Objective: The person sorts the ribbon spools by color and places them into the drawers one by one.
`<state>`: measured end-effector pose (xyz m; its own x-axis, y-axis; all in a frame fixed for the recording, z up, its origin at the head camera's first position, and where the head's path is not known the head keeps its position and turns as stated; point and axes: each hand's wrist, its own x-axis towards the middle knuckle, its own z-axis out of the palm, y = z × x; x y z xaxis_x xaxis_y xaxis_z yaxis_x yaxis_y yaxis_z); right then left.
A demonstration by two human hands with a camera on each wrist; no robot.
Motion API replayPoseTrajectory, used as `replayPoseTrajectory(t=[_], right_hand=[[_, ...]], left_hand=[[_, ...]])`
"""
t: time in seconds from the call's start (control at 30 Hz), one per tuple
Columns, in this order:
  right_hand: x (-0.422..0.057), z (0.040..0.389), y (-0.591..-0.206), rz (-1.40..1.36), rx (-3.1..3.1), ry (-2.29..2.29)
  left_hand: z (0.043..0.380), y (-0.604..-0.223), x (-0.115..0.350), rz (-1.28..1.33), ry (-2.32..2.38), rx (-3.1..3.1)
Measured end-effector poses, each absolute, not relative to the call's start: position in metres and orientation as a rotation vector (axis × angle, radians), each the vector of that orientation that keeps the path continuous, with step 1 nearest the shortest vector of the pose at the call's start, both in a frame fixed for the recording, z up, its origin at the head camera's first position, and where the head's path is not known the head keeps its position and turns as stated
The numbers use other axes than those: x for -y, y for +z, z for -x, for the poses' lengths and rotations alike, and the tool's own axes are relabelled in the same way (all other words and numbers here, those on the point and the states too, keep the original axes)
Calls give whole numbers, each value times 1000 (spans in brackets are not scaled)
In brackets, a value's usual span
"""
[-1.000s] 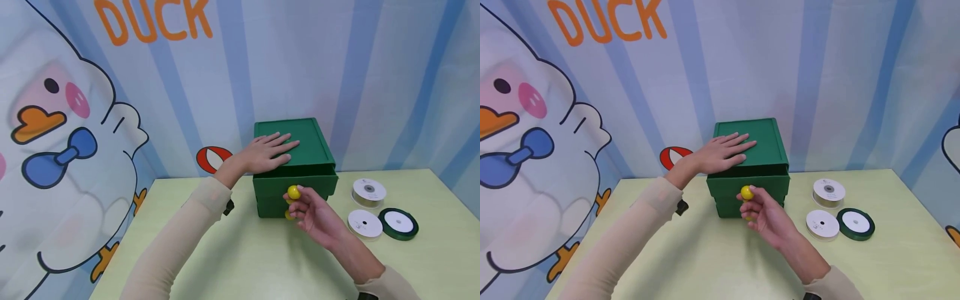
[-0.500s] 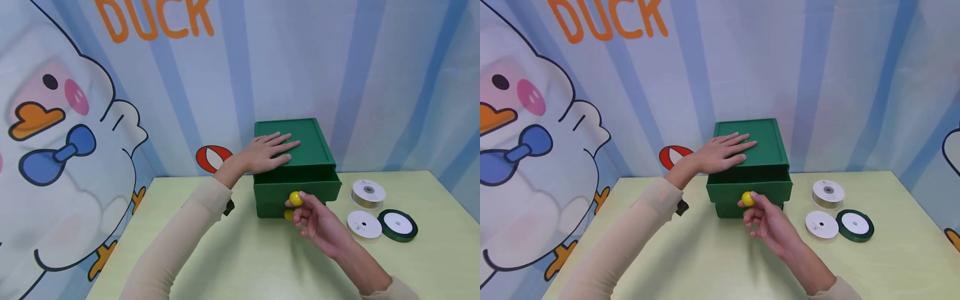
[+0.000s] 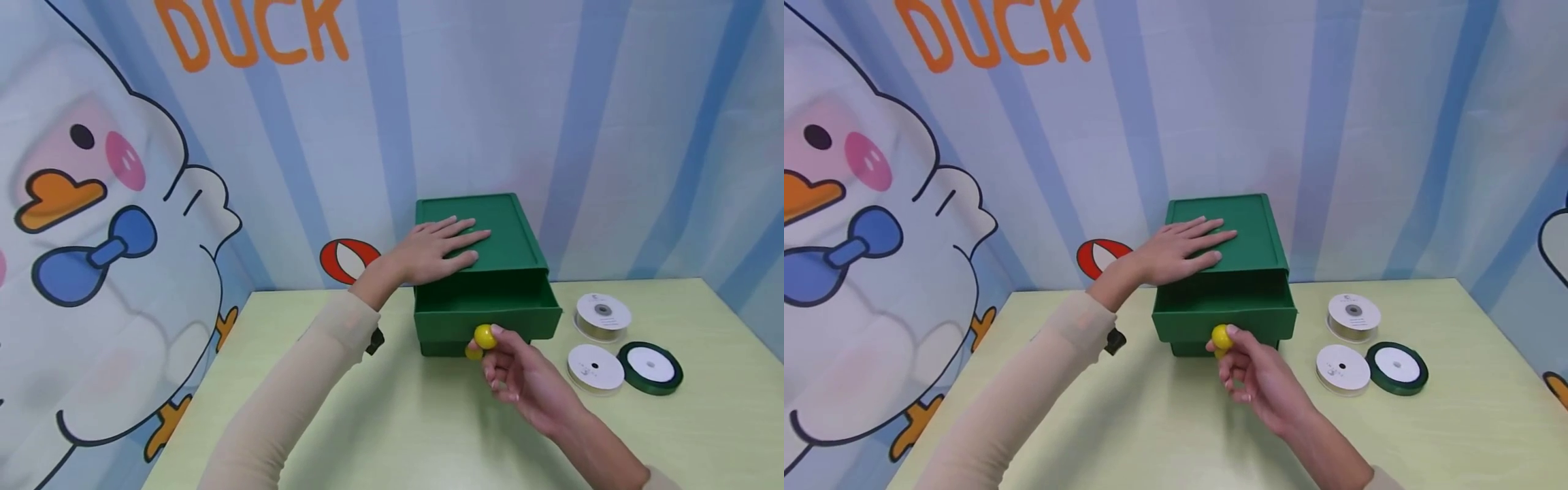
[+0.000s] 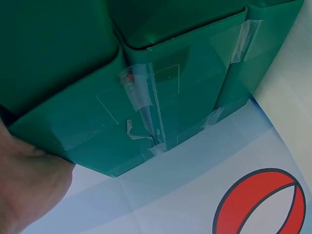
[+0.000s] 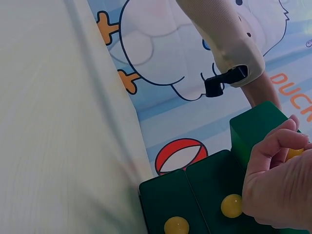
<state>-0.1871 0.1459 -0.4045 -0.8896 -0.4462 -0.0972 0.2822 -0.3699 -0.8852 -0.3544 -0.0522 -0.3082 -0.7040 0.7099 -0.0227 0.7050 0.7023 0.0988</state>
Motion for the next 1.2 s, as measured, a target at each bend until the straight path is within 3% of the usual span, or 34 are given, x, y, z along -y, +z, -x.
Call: replayPoseTrajectory(t=[1.2], right_hand=[[-146,155,-418,191,-1568,-2212]], left_hand=[[354,-307,50,-1159,113,-2853]])
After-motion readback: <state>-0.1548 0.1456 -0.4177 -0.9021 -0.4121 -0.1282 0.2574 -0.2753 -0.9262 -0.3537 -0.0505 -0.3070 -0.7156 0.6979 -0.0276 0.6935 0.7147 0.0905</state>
